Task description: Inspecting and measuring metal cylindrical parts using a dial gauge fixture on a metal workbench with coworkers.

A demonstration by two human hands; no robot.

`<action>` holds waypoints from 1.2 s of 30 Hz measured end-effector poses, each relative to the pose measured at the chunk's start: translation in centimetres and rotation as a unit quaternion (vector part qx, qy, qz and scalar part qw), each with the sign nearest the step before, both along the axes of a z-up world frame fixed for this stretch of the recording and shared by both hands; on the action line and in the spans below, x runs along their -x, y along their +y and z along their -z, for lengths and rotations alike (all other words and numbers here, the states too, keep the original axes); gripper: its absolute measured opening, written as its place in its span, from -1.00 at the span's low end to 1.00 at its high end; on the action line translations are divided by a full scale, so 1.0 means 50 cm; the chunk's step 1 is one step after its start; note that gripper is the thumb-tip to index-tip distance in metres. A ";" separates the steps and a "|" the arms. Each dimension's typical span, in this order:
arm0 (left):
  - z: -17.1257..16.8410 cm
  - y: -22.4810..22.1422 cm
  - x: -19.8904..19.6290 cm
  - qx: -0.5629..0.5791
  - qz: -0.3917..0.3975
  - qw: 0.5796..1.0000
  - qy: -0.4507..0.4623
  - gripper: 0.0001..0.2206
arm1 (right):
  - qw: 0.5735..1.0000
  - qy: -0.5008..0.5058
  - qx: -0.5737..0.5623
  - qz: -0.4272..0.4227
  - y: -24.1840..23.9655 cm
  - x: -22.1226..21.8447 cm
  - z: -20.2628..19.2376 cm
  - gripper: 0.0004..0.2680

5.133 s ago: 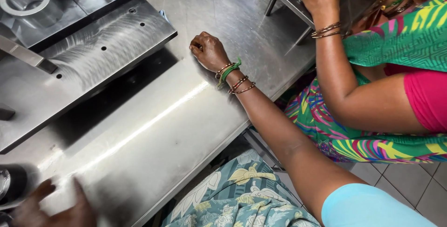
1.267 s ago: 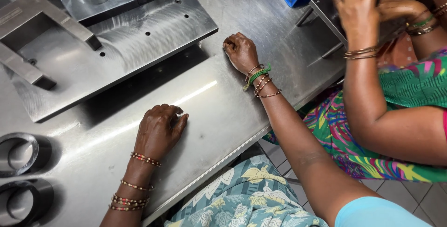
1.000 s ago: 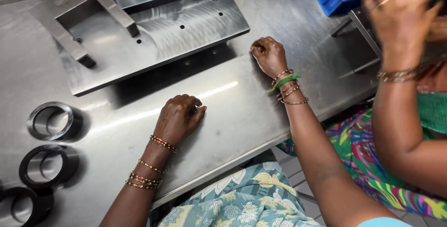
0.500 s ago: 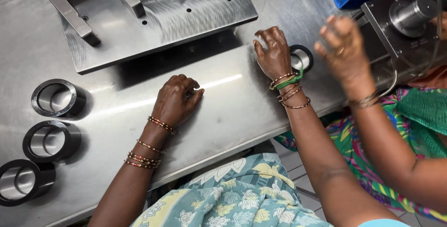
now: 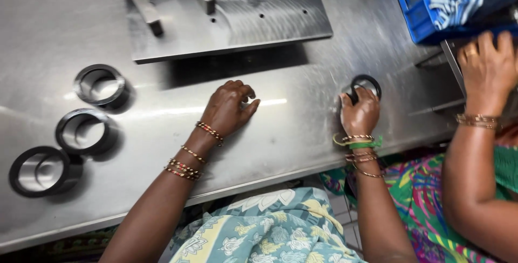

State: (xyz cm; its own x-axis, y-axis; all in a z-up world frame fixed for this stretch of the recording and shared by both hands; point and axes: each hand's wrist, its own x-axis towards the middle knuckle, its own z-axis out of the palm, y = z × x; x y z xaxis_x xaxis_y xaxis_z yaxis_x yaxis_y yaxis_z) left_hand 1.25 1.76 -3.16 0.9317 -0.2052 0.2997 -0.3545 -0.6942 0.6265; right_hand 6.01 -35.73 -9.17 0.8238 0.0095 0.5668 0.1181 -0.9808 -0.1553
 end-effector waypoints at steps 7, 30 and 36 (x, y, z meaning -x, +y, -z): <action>0.012 0.014 -0.017 0.017 -0.019 0.999 -0.021 -0.81 | 0.908 0.035 -0.402 -0.109 0.029 -0.071 -0.143 -0.76; -0.001 0.019 -0.025 0.073 -0.004 0.996 -0.056 -0.83 | 0.973 0.068 -0.071 -0.211 0.433 -0.491 -0.300 -0.70; -0.007 0.015 -0.021 0.061 0.012 0.998 -0.019 -0.83 | 0.972 0.094 -0.074 -0.202 0.438 -0.514 -0.292 -0.72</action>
State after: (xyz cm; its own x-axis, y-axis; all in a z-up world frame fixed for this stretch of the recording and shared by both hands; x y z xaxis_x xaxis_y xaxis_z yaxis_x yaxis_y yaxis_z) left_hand 2.29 2.49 -2.82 0.9143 -0.1867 0.3596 -0.3954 -0.6047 0.6914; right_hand 31.72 -13.81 5.41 0.8588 0.2828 0.4271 0.4444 -0.8261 -0.3465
